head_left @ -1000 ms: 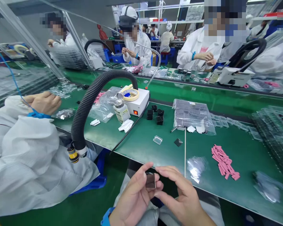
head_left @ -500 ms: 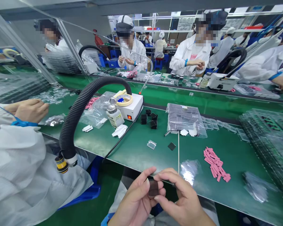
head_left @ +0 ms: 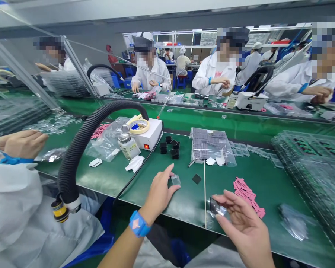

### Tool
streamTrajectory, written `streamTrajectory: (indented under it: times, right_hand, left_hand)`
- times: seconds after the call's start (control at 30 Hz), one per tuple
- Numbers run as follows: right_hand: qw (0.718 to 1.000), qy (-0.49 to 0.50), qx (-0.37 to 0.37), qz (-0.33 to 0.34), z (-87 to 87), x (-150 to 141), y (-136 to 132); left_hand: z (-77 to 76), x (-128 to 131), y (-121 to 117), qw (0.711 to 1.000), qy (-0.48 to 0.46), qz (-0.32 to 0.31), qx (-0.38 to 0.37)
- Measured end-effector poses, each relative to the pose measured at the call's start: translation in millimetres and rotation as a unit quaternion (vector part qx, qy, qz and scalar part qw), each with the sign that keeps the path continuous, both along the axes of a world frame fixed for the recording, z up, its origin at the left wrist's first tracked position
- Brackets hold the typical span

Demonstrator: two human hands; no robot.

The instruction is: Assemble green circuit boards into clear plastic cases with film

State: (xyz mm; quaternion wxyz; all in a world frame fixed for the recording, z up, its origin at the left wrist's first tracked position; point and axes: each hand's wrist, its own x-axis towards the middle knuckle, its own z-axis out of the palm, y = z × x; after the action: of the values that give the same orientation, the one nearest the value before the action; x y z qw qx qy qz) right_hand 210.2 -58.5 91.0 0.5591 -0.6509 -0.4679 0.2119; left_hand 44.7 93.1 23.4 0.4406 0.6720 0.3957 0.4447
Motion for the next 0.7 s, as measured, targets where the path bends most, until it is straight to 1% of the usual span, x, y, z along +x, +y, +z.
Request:
streamTrajectory:
  times: [0.03,0.07,0.1,0.17,0.23,0.27,0.33,0.37,0.43,0.47,0.53,0.57,0.6,0.63,0.67,0.7]
  right_hand:
    - [1.000,0.004,-0.002,-0.004,-1.6,1.5,0.0]
    - [1.000,0.008,-0.002,-0.007,-3.5,3.1,0.4]
    - [1.000,0.011,-0.001,-0.009,-5.6,4.5,1.0]
    - [1.000,0.014,0.007,-0.005,-9.3,6.2,2.5]
    - [1.000,0.012,0.011,-0.002,-11.1,4.8,3.8]
    - [1.000,0.013,0.011,-0.003,-11.0,3.0,4.2]
    - [1.000,0.018,0.011,-0.011,-9.1,-1.7,4.2]
    - [1.000,0.023,0.013,-0.017,-7.7,-3.7,3.7]
    - [0.999,0.032,0.016,-0.029,-5.3,-4.0,1.5]
    - [0.999,0.034,0.013,-0.038,-4.9,-1.6,-0.2]
    - [0.999,0.025,0.003,-0.049,-5.9,7.6,-4.0]
    - [0.999,0.015,-0.002,-0.050,-7.2,13.3,-5.6]
    - [0.999,0.002,-0.006,-0.052,-8.7,18.7,-6.6]
    - [0.998,-0.012,-0.007,-0.054,-10.2,22.7,-7.0]
    - [0.998,-0.026,-0.003,-0.059,-11.3,24.7,-6.7]
    - [0.997,-0.038,0.004,-0.066,-12.0,24.3,-6.1]
  left_hand:
    - [1.2,-5.0,-0.7,1.000,-0.005,-0.027,-0.003]
    - [1.9,-9.3,-2.7,0.999,-0.007,-0.036,-0.015]
    - [2.0,-11.8,-5.8,0.999,-0.004,-0.024,-0.031]
    - [0.5,-9.6,-12.7,0.998,0.025,0.040,-0.051]
    - [-2.1,1.1,-16.8,0.992,0.076,0.096,-0.019]
    - [-2.9,7.8,-16.9,0.990,0.099,0.099,0.012]
    - [-1.8,18.4,-14.3,0.989,0.117,0.071,0.062]
    - [0.2,20.2,-13.1,0.990,0.113,0.050,0.073]
    - [5.3,12.7,-15.6,0.993,0.098,0.014,0.071]
    - [6.9,2.9,-20.6,0.993,0.094,0.004,0.065]
    - [3.8,-26.5,-38.1,0.996,0.086,-0.012,0.014]
    - [-2.0,-44.8,-49.0,0.996,0.083,-0.015,-0.025]
    - [-10.9,-64.4,-59.7,0.991,0.064,-0.029,-0.118]
    - [-22.6,-84.6,-68.8,0.979,0.048,-0.012,-0.195]
    - [-36.2,-105.0,-75.2,0.965,0.067,0.032,-0.250]
    - [-50.7,-125.0,-78.0,0.946,0.108,0.113,-0.283]
